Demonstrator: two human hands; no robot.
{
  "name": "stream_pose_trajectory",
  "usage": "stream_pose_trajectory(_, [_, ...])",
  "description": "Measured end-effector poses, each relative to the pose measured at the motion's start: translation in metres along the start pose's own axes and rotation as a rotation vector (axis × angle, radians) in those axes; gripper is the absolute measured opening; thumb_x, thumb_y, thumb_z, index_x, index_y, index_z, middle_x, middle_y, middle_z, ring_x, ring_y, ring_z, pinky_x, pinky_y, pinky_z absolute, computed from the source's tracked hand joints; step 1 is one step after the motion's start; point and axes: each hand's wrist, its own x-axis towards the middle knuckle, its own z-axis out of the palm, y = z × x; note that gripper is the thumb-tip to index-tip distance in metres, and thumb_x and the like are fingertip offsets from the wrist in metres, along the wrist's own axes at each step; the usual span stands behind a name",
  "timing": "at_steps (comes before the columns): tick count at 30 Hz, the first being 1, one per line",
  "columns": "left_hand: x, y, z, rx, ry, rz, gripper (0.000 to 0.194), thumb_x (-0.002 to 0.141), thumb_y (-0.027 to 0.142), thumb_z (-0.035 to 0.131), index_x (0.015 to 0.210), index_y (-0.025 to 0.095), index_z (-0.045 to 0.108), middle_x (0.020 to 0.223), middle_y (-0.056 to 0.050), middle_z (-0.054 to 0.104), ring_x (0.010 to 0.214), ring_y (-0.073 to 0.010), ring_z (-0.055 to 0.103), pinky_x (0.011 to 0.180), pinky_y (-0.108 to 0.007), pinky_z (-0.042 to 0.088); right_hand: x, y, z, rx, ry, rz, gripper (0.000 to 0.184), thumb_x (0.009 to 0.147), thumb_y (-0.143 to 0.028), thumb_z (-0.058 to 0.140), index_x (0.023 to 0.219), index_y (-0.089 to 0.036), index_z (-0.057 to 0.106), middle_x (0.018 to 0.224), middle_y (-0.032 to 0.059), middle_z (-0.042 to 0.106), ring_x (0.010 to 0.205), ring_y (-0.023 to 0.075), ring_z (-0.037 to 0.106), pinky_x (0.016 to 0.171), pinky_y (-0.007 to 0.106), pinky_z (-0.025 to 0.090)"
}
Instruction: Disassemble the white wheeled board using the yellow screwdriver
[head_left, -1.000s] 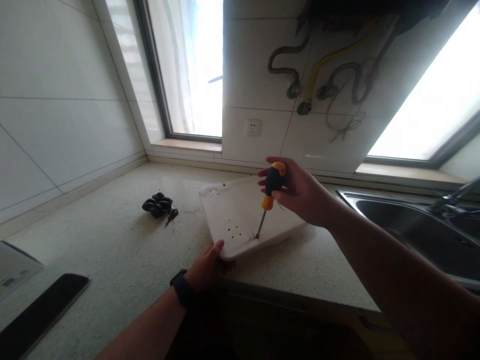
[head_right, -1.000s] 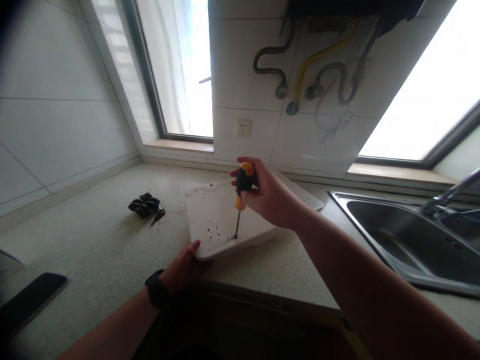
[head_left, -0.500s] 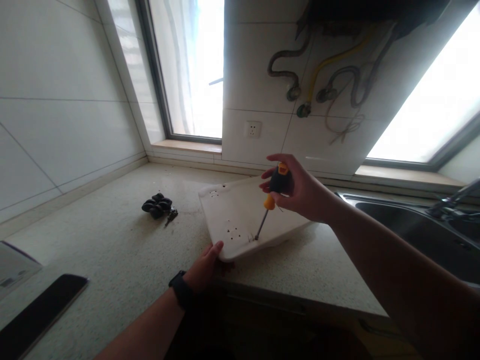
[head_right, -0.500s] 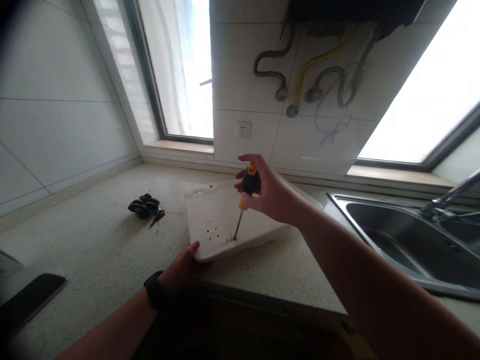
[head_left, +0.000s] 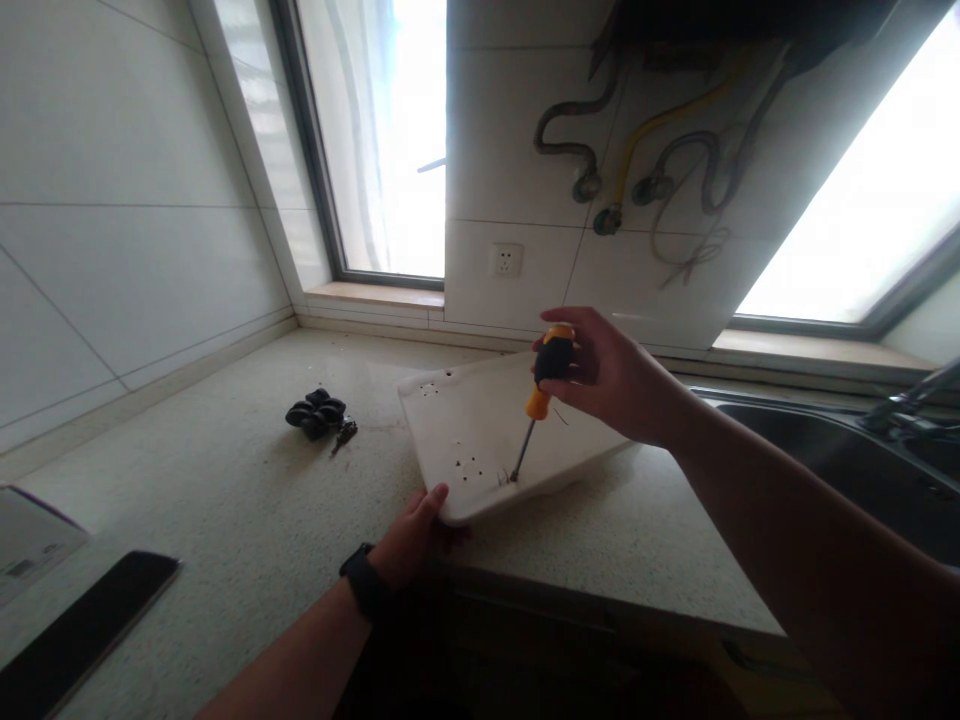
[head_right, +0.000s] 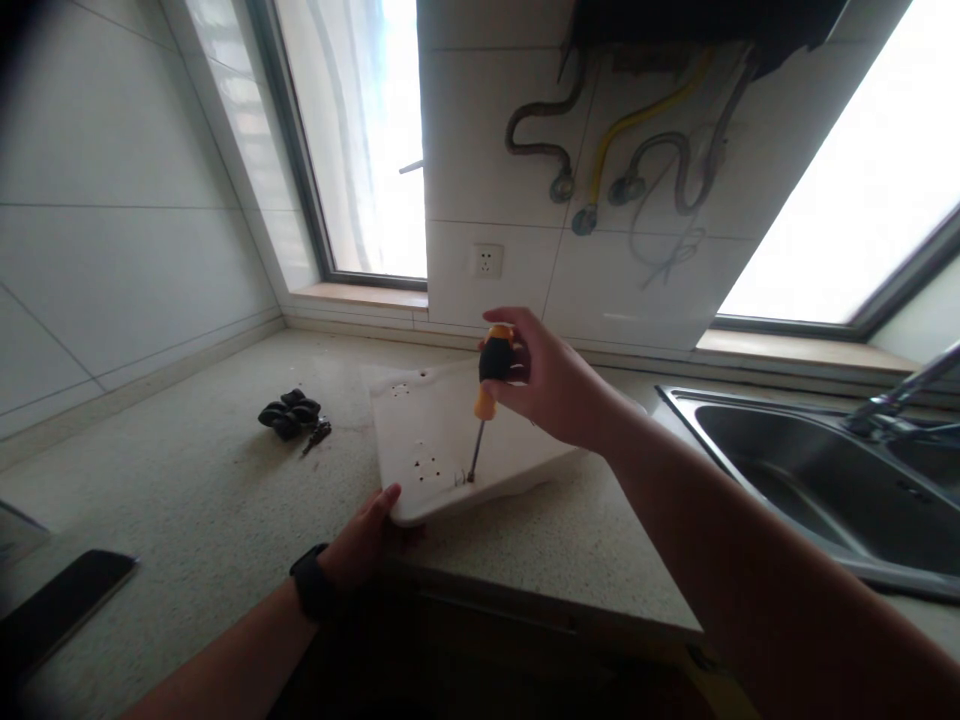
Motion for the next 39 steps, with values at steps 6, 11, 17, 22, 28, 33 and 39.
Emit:
stream_pose_trajectory(6, [0.0,-0.001,0.0,-0.018,-0.012,-0.028,0.07,0.081,0.074,0.062,0.113,0.013,0.058,0.077,-0.008,0.071,0.064,-0.0204,0.065,0.059,-0.032,0.047,-0.004,-0.002,0.009,-0.008,0.006,0.018,0.056,0.08,-0.033,0.077,0.128,-0.028,0.048,0.106,0.0041,0.057,0.086,0.0173,0.064,0.069,0.031,0.058])
stream_pose_trajectory(11, [0.0,-0.001,0.0,-0.014,-0.009,-0.013,0.072,0.08,0.076,0.062,0.113,0.012,0.058,0.076,-0.009,0.071,0.064,-0.021,0.065,0.058,-0.032,0.046,-0.003,-0.005,0.01,-0.063,0.042,0.075,0.067,0.076,-0.037,0.083,0.131,-0.028,0.047,0.093,-0.0001,0.058,0.071,0.0164,0.065,0.064,0.034,0.059])
stream_pose_trajectory(17, [0.0,0.0,0.001,-0.015,-0.005,-0.012,0.075,0.08,0.076,0.063,0.117,0.011,0.055,0.077,-0.01,0.073,0.065,-0.0212,0.066,0.059,-0.032,0.047,-0.008,-0.003,0.007,-0.054,0.01,-0.027,0.06,0.084,-0.023,0.072,0.137,-0.029,0.044,0.11,0.0054,0.062,0.091,0.0201,0.07,0.082,0.041,0.062])
stream_pose_trajectory(22, [0.002,-0.003,-0.002,-0.014,-0.011,-0.007,0.073,0.081,0.076,0.062,0.116,0.011,0.055,0.076,-0.009,0.072,0.064,-0.021,0.066,0.059,-0.032,0.048,-0.012,-0.004,0.005,0.006,-0.066,-0.075,0.058,0.088,-0.019,0.068,0.139,-0.03,0.042,0.124,0.0086,0.061,0.101,0.0207,0.07,0.089,0.041,0.062])
stream_pose_trajectory(28, [0.005,-0.009,-0.004,-0.052,-0.003,-0.013,0.07,0.078,0.075,0.065,0.111,0.014,0.055,0.077,-0.008,0.072,0.063,-0.0196,0.067,0.057,-0.031,0.048,-0.015,-0.004,0.002,0.111,-0.092,-0.104,0.059,0.089,-0.012,0.065,0.141,-0.029,0.043,0.127,0.0089,0.06,0.106,0.0202,0.07,0.094,0.038,0.06])
stream_pose_trajectory(33, [0.006,-0.009,-0.004,-0.048,-0.005,-0.02,0.066,0.081,0.073,0.064,0.112,0.016,0.055,0.08,-0.007,0.072,0.064,-0.0204,0.067,0.057,-0.032,0.048,-0.015,-0.001,-0.004,0.16,-0.034,-0.116,0.062,0.085,-0.006,0.064,0.139,-0.032,0.045,0.123,0.0057,0.06,0.103,0.0196,0.07,0.09,0.037,0.061])
stream_pose_trajectory(39, [0.002,-0.002,-0.001,-0.003,0.011,-0.019,0.065,0.08,0.074,0.063,0.109,0.017,0.056,0.077,-0.007,0.071,0.064,-0.0211,0.067,0.058,-0.033,0.049,-0.022,0.008,-0.01,0.359,0.204,-0.074,0.064,0.073,-0.005,0.057,0.13,-0.033,0.054,0.102,0.0014,0.058,0.068,0.0133,0.061,0.059,0.03,0.055])
